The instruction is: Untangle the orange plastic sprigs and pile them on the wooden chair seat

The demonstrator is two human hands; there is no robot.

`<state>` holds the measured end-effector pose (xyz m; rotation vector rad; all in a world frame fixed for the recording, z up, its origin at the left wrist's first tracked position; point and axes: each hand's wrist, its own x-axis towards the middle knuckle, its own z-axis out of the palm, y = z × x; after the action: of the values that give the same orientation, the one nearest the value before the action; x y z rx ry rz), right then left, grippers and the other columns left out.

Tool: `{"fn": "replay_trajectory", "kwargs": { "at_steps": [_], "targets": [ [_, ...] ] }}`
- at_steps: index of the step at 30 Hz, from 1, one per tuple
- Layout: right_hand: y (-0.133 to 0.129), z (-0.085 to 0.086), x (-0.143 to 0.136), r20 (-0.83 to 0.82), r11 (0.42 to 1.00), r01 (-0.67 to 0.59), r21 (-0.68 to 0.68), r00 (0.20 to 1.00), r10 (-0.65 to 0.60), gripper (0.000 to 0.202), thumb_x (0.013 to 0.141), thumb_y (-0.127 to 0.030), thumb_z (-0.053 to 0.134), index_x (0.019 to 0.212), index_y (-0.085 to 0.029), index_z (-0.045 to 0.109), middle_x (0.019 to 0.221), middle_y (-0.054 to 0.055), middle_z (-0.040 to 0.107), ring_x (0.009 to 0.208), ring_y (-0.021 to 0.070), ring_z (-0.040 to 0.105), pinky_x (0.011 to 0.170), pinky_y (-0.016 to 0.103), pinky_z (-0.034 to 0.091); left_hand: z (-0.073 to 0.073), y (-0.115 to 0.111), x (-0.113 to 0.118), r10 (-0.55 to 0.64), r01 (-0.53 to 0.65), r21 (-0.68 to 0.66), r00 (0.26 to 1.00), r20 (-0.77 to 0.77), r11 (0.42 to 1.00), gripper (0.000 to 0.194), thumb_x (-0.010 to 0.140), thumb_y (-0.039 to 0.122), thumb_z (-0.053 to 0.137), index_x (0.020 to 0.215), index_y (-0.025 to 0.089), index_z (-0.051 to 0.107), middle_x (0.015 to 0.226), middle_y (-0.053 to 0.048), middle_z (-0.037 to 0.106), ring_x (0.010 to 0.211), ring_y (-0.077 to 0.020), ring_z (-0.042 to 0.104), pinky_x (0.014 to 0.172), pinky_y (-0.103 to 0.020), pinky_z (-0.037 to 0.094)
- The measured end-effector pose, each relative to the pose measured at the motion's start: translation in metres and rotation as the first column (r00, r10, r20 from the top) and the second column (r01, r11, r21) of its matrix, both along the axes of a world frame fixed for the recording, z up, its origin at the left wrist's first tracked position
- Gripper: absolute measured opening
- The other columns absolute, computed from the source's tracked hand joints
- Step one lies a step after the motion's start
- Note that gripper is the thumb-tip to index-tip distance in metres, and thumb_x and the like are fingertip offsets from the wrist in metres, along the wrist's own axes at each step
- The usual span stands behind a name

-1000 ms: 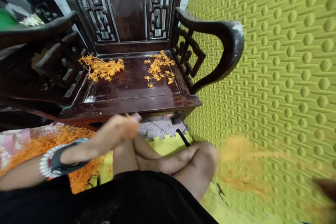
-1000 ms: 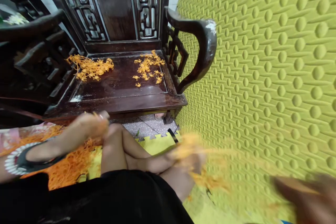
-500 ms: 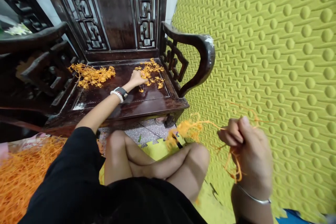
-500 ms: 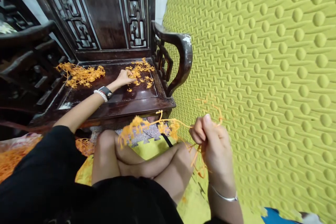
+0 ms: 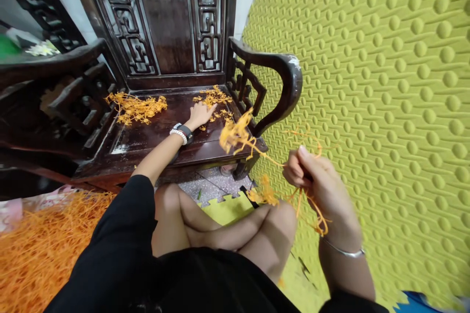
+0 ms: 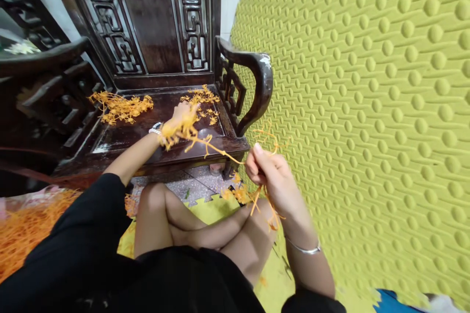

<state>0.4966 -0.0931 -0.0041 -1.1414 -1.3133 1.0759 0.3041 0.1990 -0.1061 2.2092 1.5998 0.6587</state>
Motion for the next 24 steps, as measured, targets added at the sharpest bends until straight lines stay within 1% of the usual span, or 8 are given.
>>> {"fn": "replay_trajectory", "kwargs": {
  "at_steps": [4,6,10,12,16,19,21,24],
  "targets": [
    [-0.003,-0.001,-0.001,0.111,1.0,0.023,-0.017,0.994,-0.021,0.052,0.094,-0.055,0.046,0.056,-0.02,0.04,0.049,-0.006,0.027,0.046,0.0088,0.02,0.046,0.027,0.015,0.013,-0.007,0.0,-0.056,0.044,0.103,0.992,0.114,0.994,0.068,0.094,0.06,0.036,0.14,0.01,0.044,0.157,-0.021,0.016,0.138,-0.033,0.034,0.112,-0.044,0.028],
    [-0.003,-0.003,-0.001,0.24,0.999,0.054,0.005,0.969,-0.053,0.054,0.094,-0.057,0.044,0.056,-0.02,0.039,0.051,-0.005,0.027,0.047,0.009,0.021,0.046,0.027,0.016,0.032,-0.023,0.0,-0.161,0.105,0.2,0.943,0.29,0.974,0.062,0.097,0.056,0.029,0.138,0.012,0.047,0.158,-0.017,0.02,0.137,-0.0276,0.037,0.112,-0.039,0.03],
    [0.001,-0.011,0.0,0.419,0.996,0.074,0.052,0.904,-0.09,0.054,0.094,-0.057,0.043,0.056,-0.019,0.04,0.054,-0.003,0.031,0.05,0.0098,0.026,0.047,0.026,0.021,0.081,-0.103,-0.013,-0.505,0.495,0.17,0.694,0.514,0.852,0.073,0.097,0.057,0.004,0.129,0.017,0.056,0.138,-0.012,0.054,0.121,-0.0255,0.054,0.099,-0.04,0.045],
    [0.002,-0.015,-0.002,0.444,0.997,0.059,0.056,0.893,-0.078,0.054,0.095,-0.057,0.042,0.057,-0.019,0.039,0.056,-0.003,0.033,0.051,0.0101,0.029,0.048,0.026,0.023,0.095,-0.153,-0.023,-0.65,0.682,0.088,0.64,0.41,0.726,0.073,0.09,0.069,0.035,0.143,0.02,0.04,0.138,-0.014,0.053,0.114,-0.0279,0.059,0.092,-0.039,0.048],
    [-0.003,-0.015,-0.008,0.434,0.994,0.052,0.094,0.897,-0.088,0.054,0.096,-0.055,0.041,0.056,-0.019,0.04,0.056,-0.002,0.035,0.051,0.0104,0.029,0.049,0.028,0.023,0.088,-0.217,-0.037,-0.652,0.653,-0.007,0.754,-0.075,0.757,0.094,0.077,0.058,0.067,0.148,0.011,0.028,0.148,-0.023,0.039,0.133,-0.0385,0.038,0.104,-0.047,0.037],
    [-0.01,-0.011,-0.008,0.402,0.988,0.108,0.11,0.904,-0.143,0.054,0.097,-0.052,0.042,0.055,-0.019,0.041,0.055,-0.002,0.034,0.05,0.0105,0.027,0.05,0.03,0.022,0.071,-0.224,-0.041,-0.624,0.615,-0.113,0.756,-0.199,0.781,0.049,0.094,0.039,0.049,0.129,0.006,0.05,0.12,-0.022,0.06,0.112,-0.0328,0.055,0.09,-0.042,0.043],
    [-0.014,-0.01,-0.005,0.411,0.986,0.128,0.103,0.898,-0.159,0.054,0.097,-0.052,0.042,0.054,-0.019,0.041,0.054,-0.002,0.033,0.049,0.0104,0.026,0.051,0.031,0.021,0.067,-0.222,-0.046,-0.703,0.669,-0.235,0.702,-0.114,0.705,0.036,0.099,0.036,0.036,0.1,0.012,0.062,0.089,-0.011,0.066,0.081,-0.0219,0.06,0.073,-0.033,0.043],
    [-0.023,-0.013,0.003,0.368,0.991,0.124,0.048,0.92,-0.133,0.055,0.096,-0.051,0.043,0.052,-0.019,0.038,0.052,-0.002,0.03,0.048,0.0114,0.025,0.051,0.033,0.02,0.074,-0.227,-0.057,-0.807,0.805,-0.328,0.565,0.174,0.493,0.044,0.1,0.043,0.035,0.071,0.016,0.055,0.064,-0.001,0.058,0.059,-0.012,0.051,0.061,-0.026,0.037]
  ]
}}
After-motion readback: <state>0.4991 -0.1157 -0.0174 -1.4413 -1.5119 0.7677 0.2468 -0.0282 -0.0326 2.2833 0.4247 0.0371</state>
